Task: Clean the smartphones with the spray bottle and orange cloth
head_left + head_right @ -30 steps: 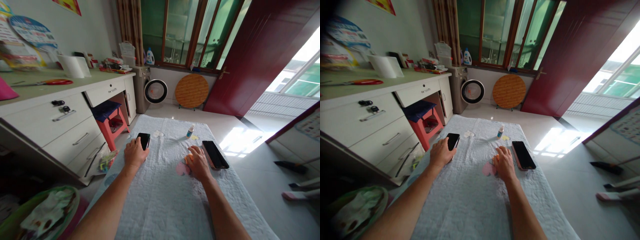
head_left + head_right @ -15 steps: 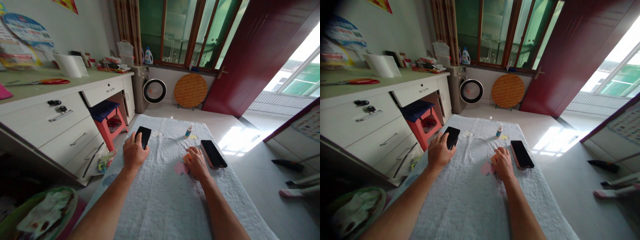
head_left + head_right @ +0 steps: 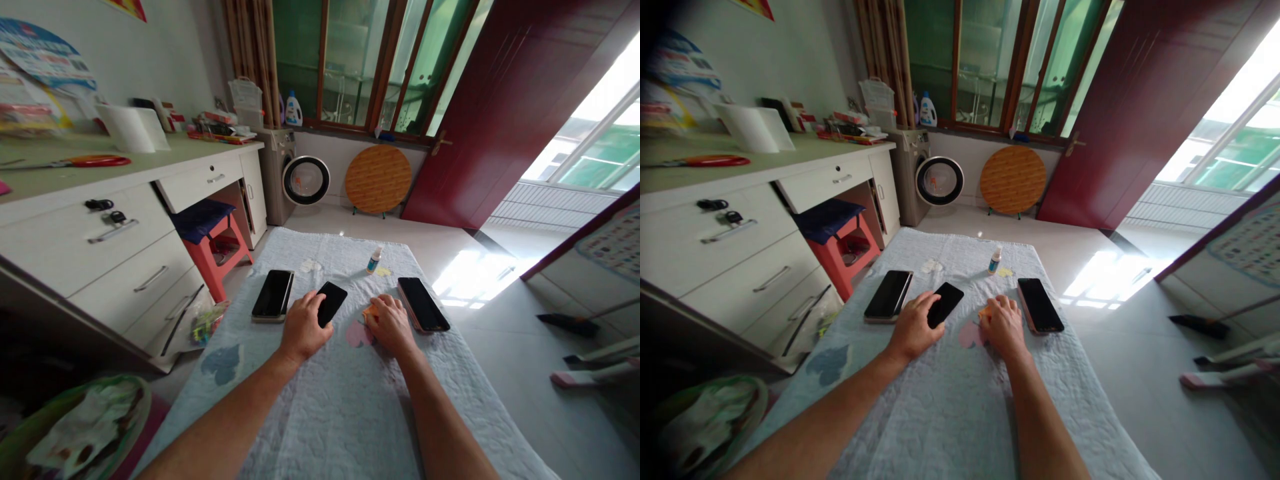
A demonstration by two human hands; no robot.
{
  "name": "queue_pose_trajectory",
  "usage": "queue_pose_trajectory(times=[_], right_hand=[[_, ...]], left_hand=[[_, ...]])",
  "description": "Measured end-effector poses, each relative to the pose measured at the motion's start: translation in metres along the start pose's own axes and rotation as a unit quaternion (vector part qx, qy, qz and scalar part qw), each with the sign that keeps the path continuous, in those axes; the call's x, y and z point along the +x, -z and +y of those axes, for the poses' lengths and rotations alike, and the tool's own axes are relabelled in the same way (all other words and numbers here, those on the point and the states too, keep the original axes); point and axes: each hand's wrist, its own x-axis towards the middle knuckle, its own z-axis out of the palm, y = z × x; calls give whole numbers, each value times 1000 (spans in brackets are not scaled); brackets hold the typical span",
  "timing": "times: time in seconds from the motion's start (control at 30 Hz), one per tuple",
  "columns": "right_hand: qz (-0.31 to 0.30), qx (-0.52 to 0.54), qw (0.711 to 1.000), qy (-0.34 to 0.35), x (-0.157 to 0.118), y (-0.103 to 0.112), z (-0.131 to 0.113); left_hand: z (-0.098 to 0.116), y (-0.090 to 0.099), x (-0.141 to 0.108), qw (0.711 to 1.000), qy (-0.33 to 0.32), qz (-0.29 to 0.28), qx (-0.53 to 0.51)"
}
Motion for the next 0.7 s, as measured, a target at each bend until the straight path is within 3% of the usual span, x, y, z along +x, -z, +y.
queue_pose_trajectory(times=[0.17, 0.53, 0.7], right_hand=[[-16, -12, 1000, -13, -1, 1, -2], [-32, -42, 998, -20, -5, 10, -5], [-49, -49, 997, -26, -5, 13, -2]], left_hand=[[7, -4, -3, 999, 15, -40, 16], [5, -5, -3, 998, 14, -53, 40], [2, 5, -2, 996, 4, -72, 48]])
